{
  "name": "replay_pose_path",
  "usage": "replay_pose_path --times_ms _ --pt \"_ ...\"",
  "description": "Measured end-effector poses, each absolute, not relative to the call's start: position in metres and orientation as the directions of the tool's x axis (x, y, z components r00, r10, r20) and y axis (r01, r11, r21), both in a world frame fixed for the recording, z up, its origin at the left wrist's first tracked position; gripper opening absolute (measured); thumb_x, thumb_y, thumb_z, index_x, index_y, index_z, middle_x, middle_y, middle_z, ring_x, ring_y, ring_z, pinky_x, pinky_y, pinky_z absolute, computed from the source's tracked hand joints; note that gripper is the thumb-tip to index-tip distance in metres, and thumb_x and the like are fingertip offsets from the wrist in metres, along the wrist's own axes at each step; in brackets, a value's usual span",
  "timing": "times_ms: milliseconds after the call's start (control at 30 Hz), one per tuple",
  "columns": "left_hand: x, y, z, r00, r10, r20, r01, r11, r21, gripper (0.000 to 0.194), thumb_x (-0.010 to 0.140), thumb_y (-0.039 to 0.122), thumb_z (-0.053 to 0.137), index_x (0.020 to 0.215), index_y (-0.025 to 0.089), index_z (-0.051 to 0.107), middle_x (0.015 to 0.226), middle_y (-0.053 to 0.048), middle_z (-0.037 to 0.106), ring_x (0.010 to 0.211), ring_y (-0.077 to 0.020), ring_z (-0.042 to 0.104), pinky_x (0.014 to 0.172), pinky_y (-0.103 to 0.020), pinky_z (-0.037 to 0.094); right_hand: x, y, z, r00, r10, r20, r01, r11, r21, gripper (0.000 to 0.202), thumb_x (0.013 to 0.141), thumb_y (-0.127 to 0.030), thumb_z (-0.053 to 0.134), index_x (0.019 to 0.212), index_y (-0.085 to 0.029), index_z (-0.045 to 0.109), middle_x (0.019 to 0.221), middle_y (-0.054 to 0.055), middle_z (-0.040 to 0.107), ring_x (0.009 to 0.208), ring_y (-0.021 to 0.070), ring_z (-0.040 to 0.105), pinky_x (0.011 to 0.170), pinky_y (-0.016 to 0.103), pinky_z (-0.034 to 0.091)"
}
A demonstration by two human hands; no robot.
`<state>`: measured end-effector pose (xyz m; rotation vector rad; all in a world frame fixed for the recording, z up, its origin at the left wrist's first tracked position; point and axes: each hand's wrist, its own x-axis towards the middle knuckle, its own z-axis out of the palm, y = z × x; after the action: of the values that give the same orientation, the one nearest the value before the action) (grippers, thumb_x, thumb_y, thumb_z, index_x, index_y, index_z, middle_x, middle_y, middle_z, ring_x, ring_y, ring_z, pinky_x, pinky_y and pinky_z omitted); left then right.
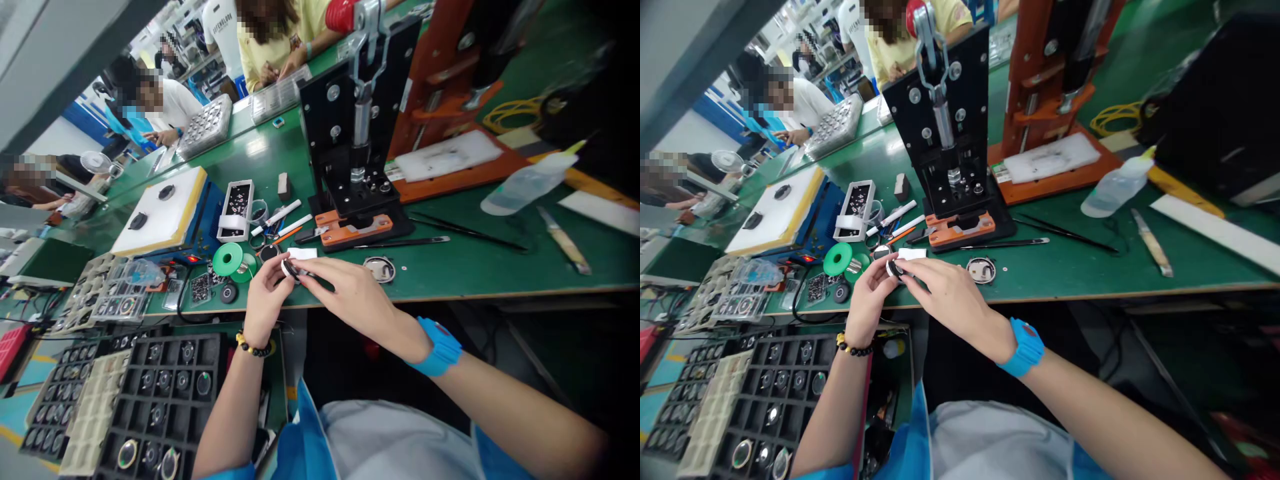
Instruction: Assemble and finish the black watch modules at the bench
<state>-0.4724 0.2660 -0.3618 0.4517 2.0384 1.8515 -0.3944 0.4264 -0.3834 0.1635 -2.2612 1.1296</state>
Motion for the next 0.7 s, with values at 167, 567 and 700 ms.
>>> replay_pose_path --times_ms 167,567,700 --pt "-0.474 0.263 -0.364 -0.884 0.463 -0.062 -0.022 0.091 0.996 0.046 0.085 0.032 0.079 0.127 0.017 0.068 0.128 -0.013 0.075 0.119 -0.0266 0.071 0.11 -0.042 0.054 -0.374 0.441 -0.377 -0.921 0.211 0.328 -0.336 -0.006 -0.942 0.008 0.099 -0.024 0.071 0.099 -0.023 0.079 0.1 0.003 0.079 0.093 0.0165 0.073 0.087 0.03 0.058" --pt "-0.467 0.263 -0.355 -0.891 0.406 -0.206 -0.13 0.207 0.97 0.066 0.078 0.053 0.084 0.134 0.022 0.067 0.141 -0.01 0.07 0.141 -0.0341 0.057 0.127 -0.054 0.035 -0.325 0.482 -0.409 -0.964 0.041 0.262 -0.221 -0.672 -0.707 0.081 0.053 -0.084 0.086 0.065 -0.024 0.031 0.06 -0.008 0.032 0.052 0.0109 0.037 0.044 0.021 0.04" --pt "-0.466 0.264 -0.355 -0.891 0.414 -0.186 -0.112 0.196 0.974 0.065 0.079 0.051 0.083 0.133 0.021 0.066 0.141 -0.012 0.07 0.138 -0.0335 0.06 0.125 -0.054 0.039 -0.315 0.484 -0.407 -0.977 0.08 0.197 -0.203 -0.625 -0.753 0.074 0.059 -0.075 0.086 0.064 -0.024 0.033 0.061 -0.006 0.032 0.052 0.0125 0.036 0.043 0.022 0.04"
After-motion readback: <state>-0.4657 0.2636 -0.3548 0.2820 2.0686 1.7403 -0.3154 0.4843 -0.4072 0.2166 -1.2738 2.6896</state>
